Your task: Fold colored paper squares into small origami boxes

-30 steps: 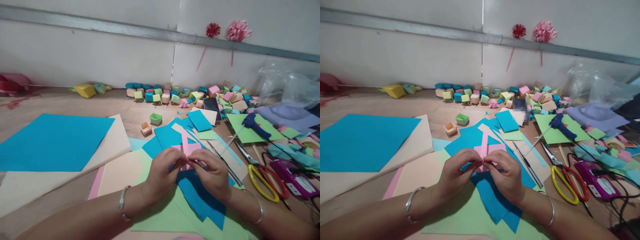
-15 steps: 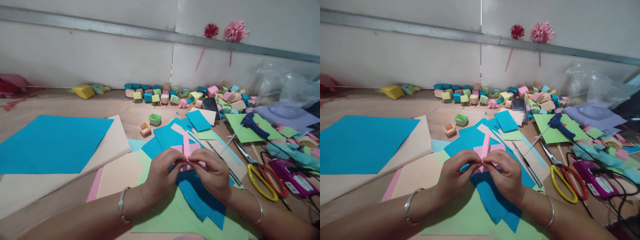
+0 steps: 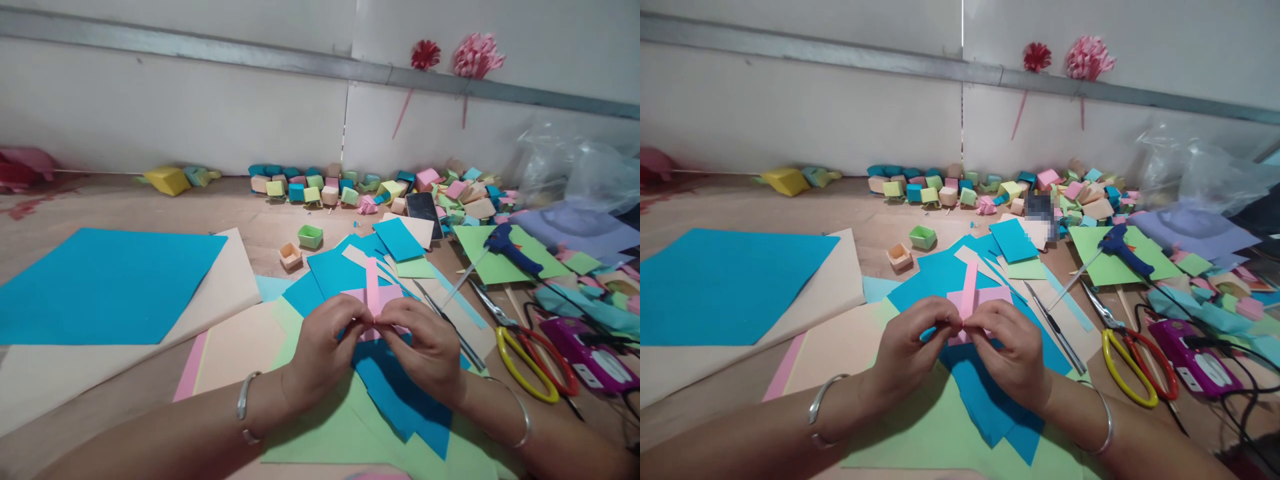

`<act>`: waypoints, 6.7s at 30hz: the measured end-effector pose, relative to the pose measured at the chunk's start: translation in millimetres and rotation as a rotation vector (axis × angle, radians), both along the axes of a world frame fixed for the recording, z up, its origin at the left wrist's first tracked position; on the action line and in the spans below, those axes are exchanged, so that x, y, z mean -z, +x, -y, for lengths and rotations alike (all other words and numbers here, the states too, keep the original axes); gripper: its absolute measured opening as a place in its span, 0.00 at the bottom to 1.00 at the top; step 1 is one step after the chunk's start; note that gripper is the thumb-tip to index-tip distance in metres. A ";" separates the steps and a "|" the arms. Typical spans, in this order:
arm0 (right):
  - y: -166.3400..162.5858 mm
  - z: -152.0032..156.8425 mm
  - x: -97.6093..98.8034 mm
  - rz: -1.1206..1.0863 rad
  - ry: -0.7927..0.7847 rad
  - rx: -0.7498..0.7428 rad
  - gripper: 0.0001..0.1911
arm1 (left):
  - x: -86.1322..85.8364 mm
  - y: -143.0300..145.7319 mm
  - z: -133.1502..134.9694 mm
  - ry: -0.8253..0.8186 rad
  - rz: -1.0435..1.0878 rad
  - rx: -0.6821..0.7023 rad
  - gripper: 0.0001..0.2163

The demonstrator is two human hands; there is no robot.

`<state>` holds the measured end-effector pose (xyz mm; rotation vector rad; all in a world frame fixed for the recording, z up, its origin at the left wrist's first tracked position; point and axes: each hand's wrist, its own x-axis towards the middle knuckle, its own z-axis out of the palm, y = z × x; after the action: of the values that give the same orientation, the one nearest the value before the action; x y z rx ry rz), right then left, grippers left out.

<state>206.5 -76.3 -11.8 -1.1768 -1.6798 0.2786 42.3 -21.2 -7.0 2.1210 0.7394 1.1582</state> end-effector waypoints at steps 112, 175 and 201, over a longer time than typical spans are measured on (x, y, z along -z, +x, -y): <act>6.0 0.6 -1.3 0.028 -0.380 -0.061 0.02 | -4.0 2.3 -3.9 -0.796 0.006 0.081 0.06; -0.1 -4.9 7.9 -0.434 -0.517 -0.013 0.06 | 3.3 5.4 -6.6 -1.222 0.268 0.214 0.11; -0.1 -2.8 3.0 -0.522 -0.563 -0.015 0.14 | -2.0 3.3 -7.0 -0.908 -0.041 0.281 0.10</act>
<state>206.3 -73.5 -14.8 -1.3424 -1.1743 1.0256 45.6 -14.2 -5.1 1.4085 0.7578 0.4726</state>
